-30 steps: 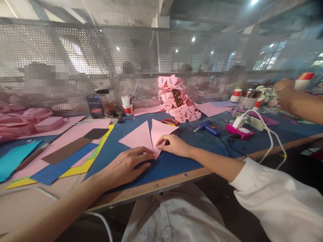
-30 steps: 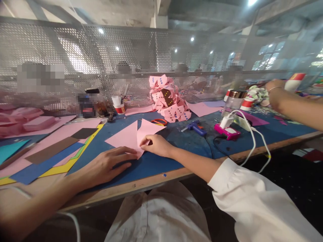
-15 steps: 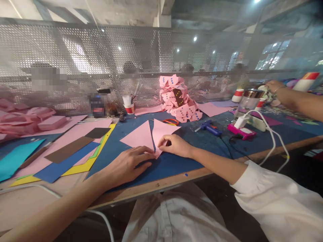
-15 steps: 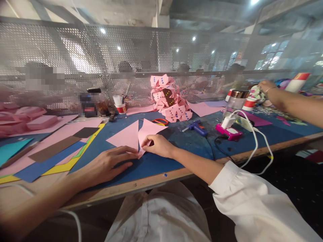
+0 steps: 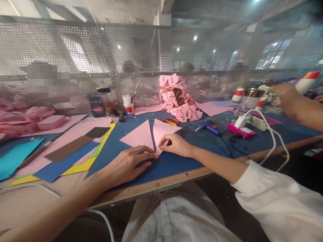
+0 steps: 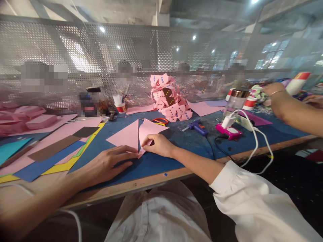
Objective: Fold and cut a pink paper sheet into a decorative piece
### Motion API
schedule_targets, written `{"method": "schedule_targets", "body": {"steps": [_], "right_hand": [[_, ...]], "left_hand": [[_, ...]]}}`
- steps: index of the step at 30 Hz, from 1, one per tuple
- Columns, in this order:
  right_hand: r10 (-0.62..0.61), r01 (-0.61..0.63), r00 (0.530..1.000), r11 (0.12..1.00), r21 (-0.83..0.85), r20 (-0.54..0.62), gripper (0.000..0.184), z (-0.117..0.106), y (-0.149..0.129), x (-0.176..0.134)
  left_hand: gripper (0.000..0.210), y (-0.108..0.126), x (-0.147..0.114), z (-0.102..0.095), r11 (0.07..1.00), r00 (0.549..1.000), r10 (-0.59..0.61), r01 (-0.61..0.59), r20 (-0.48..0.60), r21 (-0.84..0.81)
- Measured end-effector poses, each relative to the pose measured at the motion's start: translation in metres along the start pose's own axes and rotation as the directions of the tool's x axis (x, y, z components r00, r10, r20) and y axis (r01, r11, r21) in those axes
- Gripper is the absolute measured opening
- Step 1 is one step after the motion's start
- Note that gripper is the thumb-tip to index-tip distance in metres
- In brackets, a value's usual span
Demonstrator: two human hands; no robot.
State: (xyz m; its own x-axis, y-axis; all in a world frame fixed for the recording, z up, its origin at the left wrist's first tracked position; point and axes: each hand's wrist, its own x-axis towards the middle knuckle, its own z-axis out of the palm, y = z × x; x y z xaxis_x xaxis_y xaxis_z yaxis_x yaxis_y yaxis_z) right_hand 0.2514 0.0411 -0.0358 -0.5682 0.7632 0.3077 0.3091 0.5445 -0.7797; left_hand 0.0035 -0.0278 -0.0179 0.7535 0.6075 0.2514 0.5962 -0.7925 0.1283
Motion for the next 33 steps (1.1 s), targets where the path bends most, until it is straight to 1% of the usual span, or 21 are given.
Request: {"method": "schedule_targets", "body": {"steps": [10,21,33], "right_hand": [[-0.009,0.009,1.0,1.0,-0.006,-0.006,0.008,-0.001,-0.0007,0.0],[-0.017,0.017,1.0,1.0,-0.003,0.014,0.009,0.0001,0.0007,0.001],[-0.011,0.011,1.0,1.0,0.002,0.014,0.009,-0.0002,-0.0004,-0.002]], "left_hand": [[0.034,0.0023,0.0006,-0.0018,1.0,1.0,-0.014,0.014,0.01,0.002],[0.035,0.001,-0.0006,-0.0015,1.0,0.999,-0.022,0.022,0.025,-0.007],[0.034,0.0011,-0.0005,-0.0012,1.0,1.0,-0.006,0.006,0.0,-0.014]]}}
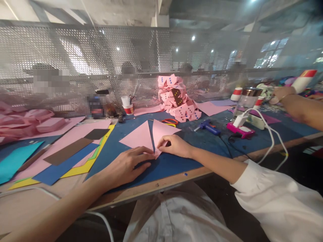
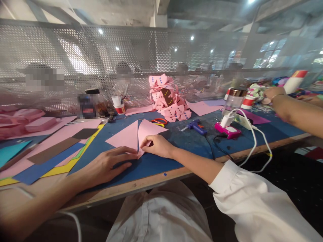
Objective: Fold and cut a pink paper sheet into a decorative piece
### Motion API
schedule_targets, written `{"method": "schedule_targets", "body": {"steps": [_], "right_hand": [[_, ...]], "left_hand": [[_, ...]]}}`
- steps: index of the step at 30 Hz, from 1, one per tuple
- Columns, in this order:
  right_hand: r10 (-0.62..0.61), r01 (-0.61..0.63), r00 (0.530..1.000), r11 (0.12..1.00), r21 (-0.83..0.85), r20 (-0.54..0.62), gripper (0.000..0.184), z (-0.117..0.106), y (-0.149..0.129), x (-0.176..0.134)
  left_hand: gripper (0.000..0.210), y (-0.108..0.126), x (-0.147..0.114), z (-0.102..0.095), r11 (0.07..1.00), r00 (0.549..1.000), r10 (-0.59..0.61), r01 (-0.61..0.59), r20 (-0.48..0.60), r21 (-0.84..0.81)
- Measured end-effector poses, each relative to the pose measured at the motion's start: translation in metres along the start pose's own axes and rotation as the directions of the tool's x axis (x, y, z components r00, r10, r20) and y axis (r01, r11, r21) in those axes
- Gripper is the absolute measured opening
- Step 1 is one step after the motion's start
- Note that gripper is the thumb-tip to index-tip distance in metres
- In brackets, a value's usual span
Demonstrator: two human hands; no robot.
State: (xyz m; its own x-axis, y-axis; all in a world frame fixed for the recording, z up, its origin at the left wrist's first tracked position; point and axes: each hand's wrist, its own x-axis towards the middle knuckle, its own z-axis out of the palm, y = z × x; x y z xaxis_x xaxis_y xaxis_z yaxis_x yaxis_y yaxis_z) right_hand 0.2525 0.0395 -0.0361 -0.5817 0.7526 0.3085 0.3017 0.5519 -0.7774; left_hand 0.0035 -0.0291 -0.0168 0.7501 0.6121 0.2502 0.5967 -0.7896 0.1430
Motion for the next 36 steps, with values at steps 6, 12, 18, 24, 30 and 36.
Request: {"method": "schedule_targets", "body": {"steps": [6,12,18,24,30,36], "right_hand": [[0.002,-0.002,1.0,1.0,0.0,-0.012,0.008,0.001,-0.002,-0.001],[0.008,-0.007,1.0,1.0,0.008,-0.012,0.009,0.0,-0.003,-0.003],[0.028,-0.027,0.999,0.999,0.027,-0.025,0.008,0.001,-0.007,-0.004],[0.056,-0.055,0.996,0.998,0.011,-0.063,0.007,0.004,-0.008,-0.006],[0.066,-0.066,0.995,0.998,0.005,-0.077,0.007,0.006,-0.008,-0.01],[0.089,-0.089,0.991,0.996,-0.002,-0.102,0.007,0.008,-0.011,-0.011]], "left_hand": [[0.033,0.0,0.001,0.001,1.0,1.0,0.0,0.0,-0.006,-0.011],[0.034,0.001,0.0,0.0,1.0,1.0,0.0,0.0,-0.008,-0.013],[0.033,0.0,0.0,0.0,1.0,1.0,-0.002,0.001,-0.009,-0.017],[0.034,0.001,-0.001,0.001,1.0,1.0,-0.013,0.013,0.001,-0.019],[0.034,0.0,-0.001,0.001,1.0,1.0,-0.018,0.018,-0.003,-0.025],[0.033,0.001,0.0,0.0,1.0,1.0,-0.004,0.003,-0.018,-0.028]]}}
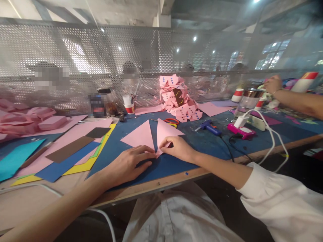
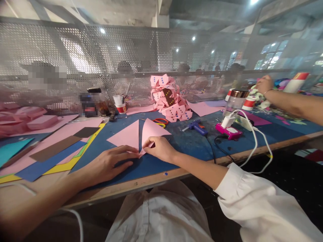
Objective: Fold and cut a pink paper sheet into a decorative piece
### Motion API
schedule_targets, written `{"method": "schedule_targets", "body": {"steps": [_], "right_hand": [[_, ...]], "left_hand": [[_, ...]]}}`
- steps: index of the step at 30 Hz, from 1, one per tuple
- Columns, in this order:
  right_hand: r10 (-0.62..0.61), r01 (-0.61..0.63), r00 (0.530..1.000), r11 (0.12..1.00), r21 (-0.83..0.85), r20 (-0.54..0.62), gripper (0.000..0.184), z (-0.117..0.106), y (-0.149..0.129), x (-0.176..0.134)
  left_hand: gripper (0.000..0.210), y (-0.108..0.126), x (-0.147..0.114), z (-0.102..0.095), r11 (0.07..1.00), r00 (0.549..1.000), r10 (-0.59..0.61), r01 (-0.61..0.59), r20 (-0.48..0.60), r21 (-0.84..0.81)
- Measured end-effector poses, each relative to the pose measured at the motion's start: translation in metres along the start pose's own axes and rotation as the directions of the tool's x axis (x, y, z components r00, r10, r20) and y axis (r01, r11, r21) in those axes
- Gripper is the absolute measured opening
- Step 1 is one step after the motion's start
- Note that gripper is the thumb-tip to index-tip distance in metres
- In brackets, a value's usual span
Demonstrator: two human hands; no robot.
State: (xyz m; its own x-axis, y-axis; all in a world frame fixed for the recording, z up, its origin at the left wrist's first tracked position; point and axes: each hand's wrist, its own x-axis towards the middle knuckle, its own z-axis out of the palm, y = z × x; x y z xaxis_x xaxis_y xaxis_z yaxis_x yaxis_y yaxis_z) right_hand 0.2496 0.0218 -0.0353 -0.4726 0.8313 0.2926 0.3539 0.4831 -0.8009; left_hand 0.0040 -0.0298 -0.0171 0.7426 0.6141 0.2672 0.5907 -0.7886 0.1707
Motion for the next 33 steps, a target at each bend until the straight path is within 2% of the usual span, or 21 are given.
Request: {"method": "schedule_targets", "body": {"steps": [16,26,33], "right_hand": [[-0.006,0.006,1.0,1.0,-0.012,-0.013,0.008,0.0013,0.0003,-0.0006],[0.011,-0.011,1.0,1.0,-0.007,-0.011,0.006,-0.0001,-0.0044,-0.0016],[0.007,-0.007,1.0,1.0,-0.022,-0.021,0.007,-0.0009,-0.0021,-0.0021]], "left_hand": [[0.034,-0.0006,-0.0004,0.0,1.0,1.0,-0.005,0.005,0.001,0.007],[0.033,-0.0011,0.0003,0.0013,0.999,0.998,0.032,-0.032,-0.053,0.007],[0.035,-0.0017,-0.0007,0.0018,1.0,1.0,-0.003,0.003,0.0,0.027]]}}
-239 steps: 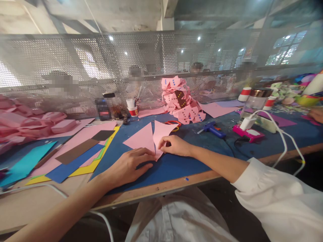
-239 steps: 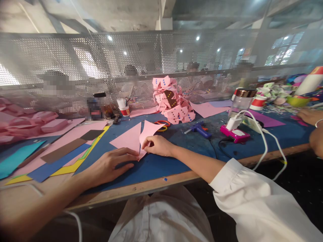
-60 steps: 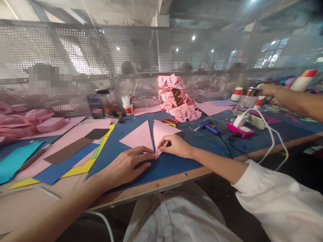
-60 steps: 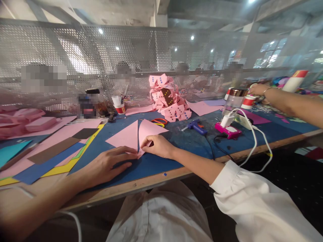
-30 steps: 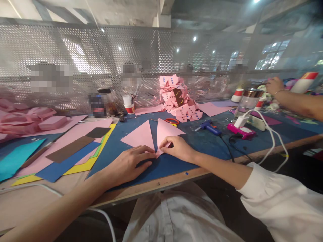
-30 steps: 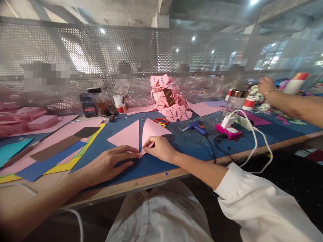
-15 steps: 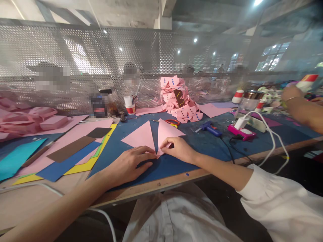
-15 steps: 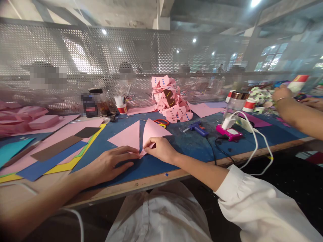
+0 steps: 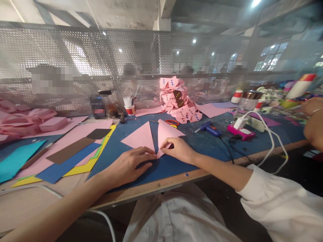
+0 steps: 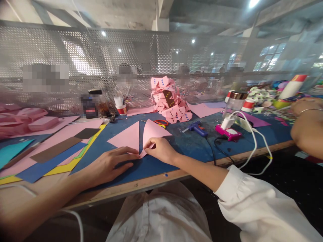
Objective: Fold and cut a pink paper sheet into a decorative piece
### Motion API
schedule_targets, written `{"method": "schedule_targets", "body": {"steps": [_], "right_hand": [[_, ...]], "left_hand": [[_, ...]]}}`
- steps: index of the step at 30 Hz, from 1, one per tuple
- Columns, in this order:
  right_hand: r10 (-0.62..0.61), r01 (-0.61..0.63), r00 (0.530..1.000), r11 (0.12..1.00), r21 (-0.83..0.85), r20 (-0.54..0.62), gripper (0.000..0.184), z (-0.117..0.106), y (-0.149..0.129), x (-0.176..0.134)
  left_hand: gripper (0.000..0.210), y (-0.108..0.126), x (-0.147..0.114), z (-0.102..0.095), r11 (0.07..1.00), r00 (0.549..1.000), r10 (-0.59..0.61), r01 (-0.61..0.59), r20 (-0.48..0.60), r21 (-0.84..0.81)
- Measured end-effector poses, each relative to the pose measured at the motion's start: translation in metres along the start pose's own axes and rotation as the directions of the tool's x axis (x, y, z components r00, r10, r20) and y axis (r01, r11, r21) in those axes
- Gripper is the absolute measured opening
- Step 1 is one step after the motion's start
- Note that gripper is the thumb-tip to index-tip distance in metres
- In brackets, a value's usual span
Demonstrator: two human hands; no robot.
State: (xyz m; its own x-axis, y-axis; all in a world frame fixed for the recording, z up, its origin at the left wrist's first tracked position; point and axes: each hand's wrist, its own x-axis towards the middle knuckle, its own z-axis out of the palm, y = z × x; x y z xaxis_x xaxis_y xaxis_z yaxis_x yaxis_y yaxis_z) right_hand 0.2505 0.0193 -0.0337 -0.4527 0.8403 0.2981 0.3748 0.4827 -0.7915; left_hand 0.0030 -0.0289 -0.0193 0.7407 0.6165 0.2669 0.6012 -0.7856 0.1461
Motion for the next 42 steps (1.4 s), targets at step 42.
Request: {"method": "schedule_targets", "body": {"steps": [42], "right_hand": [[-0.046,0.046,0.999,0.999,-0.013,-0.008,0.016,0.0003,-0.0015,-0.0009]], "left_hand": [[0.03,-0.0055,0.0031,0.0023,0.999,0.999,0.039,-0.039,-0.032,-0.001]]}}
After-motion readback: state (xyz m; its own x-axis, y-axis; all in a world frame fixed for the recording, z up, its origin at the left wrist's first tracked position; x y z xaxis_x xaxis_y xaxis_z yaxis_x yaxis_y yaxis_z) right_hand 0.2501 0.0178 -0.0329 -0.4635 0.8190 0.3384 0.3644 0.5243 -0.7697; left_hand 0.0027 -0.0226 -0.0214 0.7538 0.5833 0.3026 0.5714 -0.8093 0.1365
